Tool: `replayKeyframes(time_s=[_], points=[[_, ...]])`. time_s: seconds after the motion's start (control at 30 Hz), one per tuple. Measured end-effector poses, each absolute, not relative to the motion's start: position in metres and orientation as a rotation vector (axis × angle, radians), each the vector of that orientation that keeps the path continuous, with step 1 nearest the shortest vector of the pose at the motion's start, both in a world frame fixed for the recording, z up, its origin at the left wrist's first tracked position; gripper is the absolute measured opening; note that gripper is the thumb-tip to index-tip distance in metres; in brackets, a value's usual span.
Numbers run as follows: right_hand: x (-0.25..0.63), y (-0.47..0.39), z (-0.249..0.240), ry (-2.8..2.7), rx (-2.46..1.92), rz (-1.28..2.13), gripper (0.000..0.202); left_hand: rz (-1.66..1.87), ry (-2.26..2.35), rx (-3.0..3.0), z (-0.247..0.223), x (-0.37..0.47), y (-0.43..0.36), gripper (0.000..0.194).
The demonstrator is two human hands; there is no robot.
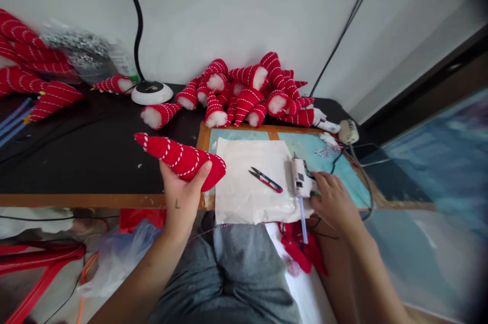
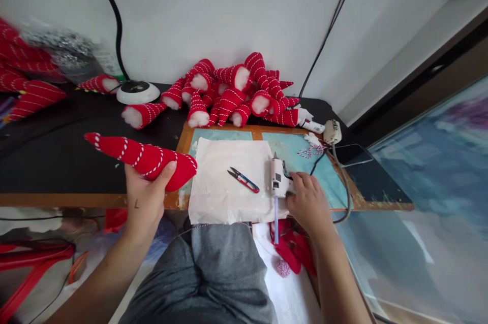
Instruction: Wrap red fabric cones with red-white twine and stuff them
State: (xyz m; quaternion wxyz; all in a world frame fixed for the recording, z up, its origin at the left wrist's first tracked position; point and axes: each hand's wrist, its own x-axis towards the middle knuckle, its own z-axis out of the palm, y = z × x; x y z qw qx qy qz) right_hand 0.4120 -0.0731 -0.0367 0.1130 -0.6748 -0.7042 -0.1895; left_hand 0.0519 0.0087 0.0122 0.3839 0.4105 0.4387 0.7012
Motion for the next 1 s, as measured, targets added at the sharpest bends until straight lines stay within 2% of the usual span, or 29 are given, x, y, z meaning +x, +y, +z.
replayKeyframes(time_s=[0.1, 0.23, 0.33, 0.47, 0.53, 0.7, 1.0], points=[[0.408, -0.071, -0.02, -2.04, -1.93, -0.565, 0.038, 1.651, 0.949, 0.796, 0.027, 0.053, 0.0, 0.059], [0.374, -0.095, 0.004, -1.921, -1.722, -0.553, 0.034, 1.479, 0.794, 0.712, 0.045, 0.052, -0.012, 0.046], [0.322, -0.123, 0.024, -1.715, -1.583, -0.291, 0.019, 1.579, 0.823, 0.825, 0.053, 0.054, -0.018, 0.053], [0.253, -0.14, 0.045, -1.745, -1.273, 0.201, 0.017, 1.749, 0.896, 1.025, 0.054, 0.057, -0.024, 0.069], [0.233, -0.138, 0.048, -1.752, -1.257, 0.284, 0.017, 1.798, 0.928, 1.085, 0.052, 0.056, -0.027, 0.074], [0.222, -0.127, 0.04, -1.753, -1.252, 0.296, 0.006, 1.801, 0.932, 1.079, 0.053, 0.051, -0.033, 0.07], [0.227, -0.12, 0.026, -1.853, -1.272, 0.22, 0.006, 1.812, 0.987, 1.027, 0.058, 0.051, -0.038, 0.063]])
